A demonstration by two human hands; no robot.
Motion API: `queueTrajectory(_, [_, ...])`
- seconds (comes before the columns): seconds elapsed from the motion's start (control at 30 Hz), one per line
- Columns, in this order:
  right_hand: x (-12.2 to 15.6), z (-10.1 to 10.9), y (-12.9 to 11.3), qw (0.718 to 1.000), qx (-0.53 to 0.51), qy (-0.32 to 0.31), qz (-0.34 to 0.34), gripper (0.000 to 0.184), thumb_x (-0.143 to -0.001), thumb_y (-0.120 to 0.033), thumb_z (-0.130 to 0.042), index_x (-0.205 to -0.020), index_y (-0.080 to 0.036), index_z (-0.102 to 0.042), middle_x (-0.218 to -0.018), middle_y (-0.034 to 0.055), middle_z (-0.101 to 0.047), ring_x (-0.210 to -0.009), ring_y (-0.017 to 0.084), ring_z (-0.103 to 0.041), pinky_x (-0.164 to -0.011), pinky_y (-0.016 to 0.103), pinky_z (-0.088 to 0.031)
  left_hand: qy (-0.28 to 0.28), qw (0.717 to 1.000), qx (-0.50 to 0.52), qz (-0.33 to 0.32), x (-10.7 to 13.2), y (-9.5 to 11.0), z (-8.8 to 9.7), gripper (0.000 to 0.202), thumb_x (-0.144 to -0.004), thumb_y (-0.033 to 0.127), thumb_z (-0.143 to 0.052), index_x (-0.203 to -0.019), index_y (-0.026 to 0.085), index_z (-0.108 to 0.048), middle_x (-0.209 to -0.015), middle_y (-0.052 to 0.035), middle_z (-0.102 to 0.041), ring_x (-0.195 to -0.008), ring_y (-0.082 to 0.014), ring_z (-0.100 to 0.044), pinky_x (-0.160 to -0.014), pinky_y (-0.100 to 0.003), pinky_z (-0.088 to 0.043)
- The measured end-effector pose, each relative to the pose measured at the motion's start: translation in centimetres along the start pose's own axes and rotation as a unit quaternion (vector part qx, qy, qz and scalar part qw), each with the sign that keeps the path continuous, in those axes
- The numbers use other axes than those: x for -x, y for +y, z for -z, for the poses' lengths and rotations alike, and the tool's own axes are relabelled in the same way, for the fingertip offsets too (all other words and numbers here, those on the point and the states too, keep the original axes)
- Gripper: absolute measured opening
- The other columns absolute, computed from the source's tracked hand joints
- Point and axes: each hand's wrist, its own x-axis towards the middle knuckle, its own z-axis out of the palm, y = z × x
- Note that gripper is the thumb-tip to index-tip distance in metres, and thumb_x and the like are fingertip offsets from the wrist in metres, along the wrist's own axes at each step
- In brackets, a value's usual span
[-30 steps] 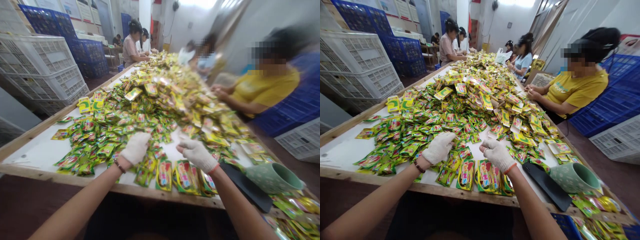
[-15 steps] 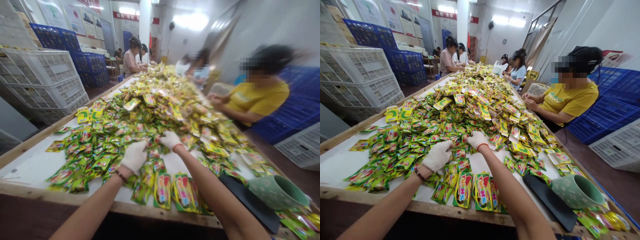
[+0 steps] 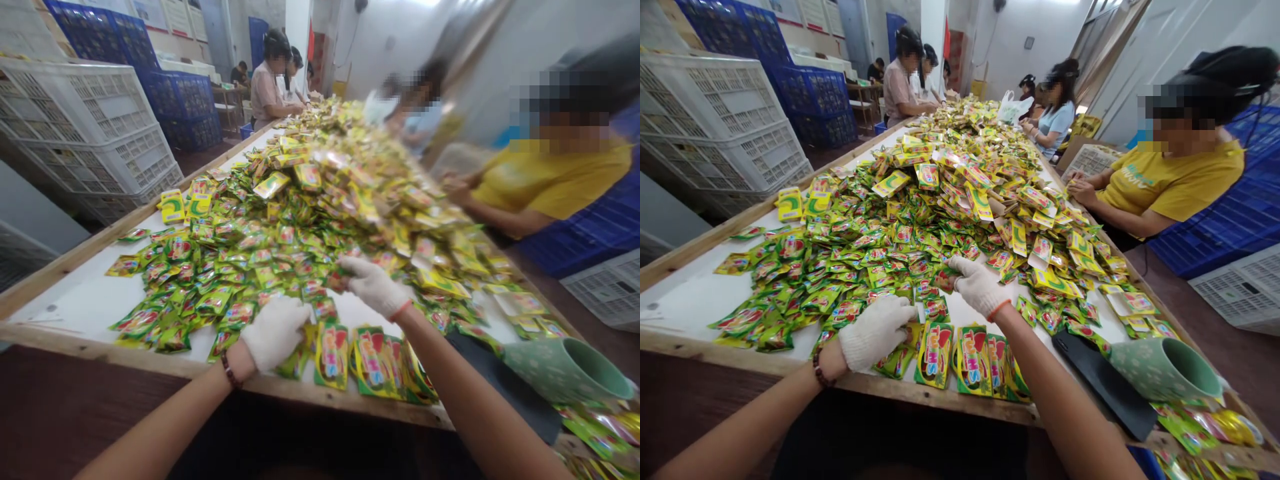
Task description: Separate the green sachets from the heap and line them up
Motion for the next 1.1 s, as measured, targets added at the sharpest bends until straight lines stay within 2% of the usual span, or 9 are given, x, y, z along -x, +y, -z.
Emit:
queueTrajectory(0.1, [3.1,0.6,-0.5,0.999,-0.043,-0.01,-0.021,0.023,-0.072,-0.026,-0.063,-0.093,-0.015,-0.063,-0.077,0.0021,-0.063,-0.068,0.015,-0.055,-0.061,0.027,-0.046,0.033,0.991,0.114,0.062,0.5,-0.9,0.5,0.006,-0.073,0.014,-0.053,-0.074,0.02,-0.055,-0.076,-0.0018,-0.058,-0.075,-0.0187,-0.053,-0.068,-0.03,-0.04])
queueTrajectory(0.2, [5.4,0.6,-1.4,0.998,-0.057,-0.028,-0.014,0.019,-0.073,-0.028,-0.061,-0.087,-0.015,-0.066,-0.072,0.0011,-0.061,-0.067,0.015,-0.056,-0.061,0.028,-0.048,0.09,0.953,0.265,0.12,0.7,-1.4,1.5,0.006,-0.079,0.022,-0.05,-0.075,0.019,-0.053,-0.07,0.0011,-0.056,-0.067,-0.0146,-0.051,-0.063,-0.027,-0.039])
queueTrajectory(0.37, [6.1,-1.2,-2.8,0.989,-0.108,-0.102,0.001,0.018,-0.076,-0.023,-0.057,-0.09,-0.017,-0.067,-0.08,0.0018,-0.063,-0.074,0.016,-0.061,-0.066,0.029,-0.053,0.076,0.858,0.492,0.128,0.5,0.0,2.4,0.023,-0.078,0.036,-0.057,-0.081,0.014,-0.064,-0.069,-0.0001,-0.061,-0.061,-0.0117,-0.05,-0.055,-0.022,-0.039])
queueTrajectory(0.47, [5.8,-1.9,-3.4,0.996,-0.056,-0.066,-0.002,0.018,-0.077,-0.019,-0.055,-0.091,-0.017,-0.066,-0.077,0.0009,-0.062,-0.072,0.015,-0.058,-0.065,0.028,-0.051,0.073,0.805,0.573,0.138,0.5,1.2,2.2,0.03,-0.075,0.039,-0.063,-0.089,0.012,-0.067,-0.066,-0.0003,-0.061,-0.059,-0.0113,-0.051,-0.053,-0.022,-0.039])
queueTrajectory(0.57, [5.9,-2.1,-3.9,0.998,-0.046,-0.036,-0.001,0.014,-0.076,-0.018,-0.056,-0.086,-0.016,-0.064,-0.071,-0.0008,-0.059,-0.068,0.013,-0.055,-0.062,0.025,-0.049,0.065,0.776,0.62,0.099,0.5,1.9,2.0,0.031,-0.073,0.034,-0.068,-0.095,0.013,-0.068,-0.082,-0.0046,-0.067,-0.075,-0.0169,-0.06,-0.066,-0.026,-0.048])
queueTrajectory(0.67, [6.0,-2.3,-3.7,0.997,-0.081,0.001,-0.01,0.022,-0.075,-0.022,-0.058,-0.097,-0.017,-0.059,-0.079,-0.0001,-0.059,-0.066,0.012,-0.053,-0.058,0.023,-0.047,0.092,0.782,0.609,0.099,0.0,2.2,2.1,0.027,-0.073,0.032,-0.067,-0.093,0.014,-0.068,-0.091,-0.0062,-0.069,-0.08,-0.0179,-0.061,-0.07,-0.028,-0.049])
queueTrajectory(0.83, [4.8,-1.0,-1.6,0.997,-0.054,-0.044,-0.047,0.021,-0.076,-0.026,-0.056,-0.092,-0.015,-0.064,-0.072,0.0003,-0.06,-0.058,0.01,-0.051,-0.053,0.021,-0.043,0.125,0.799,0.58,0.097,-2.3,2.6,1.3,0.025,-0.073,0.031,-0.065,-0.092,0.016,-0.058,-0.087,-0.0032,-0.065,-0.078,-0.0161,-0.06,-0.066,-0.026,-0.048])
queueTrajectory(0.97, [2.5,2.9,1.1,0.974,0.109,0.118,-0.161,0.022,-0.076,-0.023,-0.055,-0.094,-0.017,-0.066,-0.061,-0.0014,-0.059,-0.048,0.01,-0.047,-0.047,0.02,-0.037,0.191,0.842,0.493,0.11,-4.3,2.4,-0.2,0.019,-0.078,0.03,-0.057,-0.093,0.019,-0.054,-0.084,-0.0009,-0.06,-0.075,-0.0153,-0.058,-0.068,-0.029,-0.048])
queueTrajectory(1.1, [-0.2,6.3,3.6,0.951,0.161,0.158,-0.213,0.014,-0.07,-0.016,-0.056,-0.078,-0.015,-0.067,-0.053,-0.0014,-0.055,-0.047,0.011,-0.047,-0.048,0.022,-0.036,0.219,0.906,0.354,0.078,-4.7,2.1,-0.8,0.013,-0.081,0.026,-0.054,-0.091,0.018,-0.057,-0.083,-0.0024,-0.059,-0.079,-0.0178,-0.057,-0.076,-0.034,-0.046])
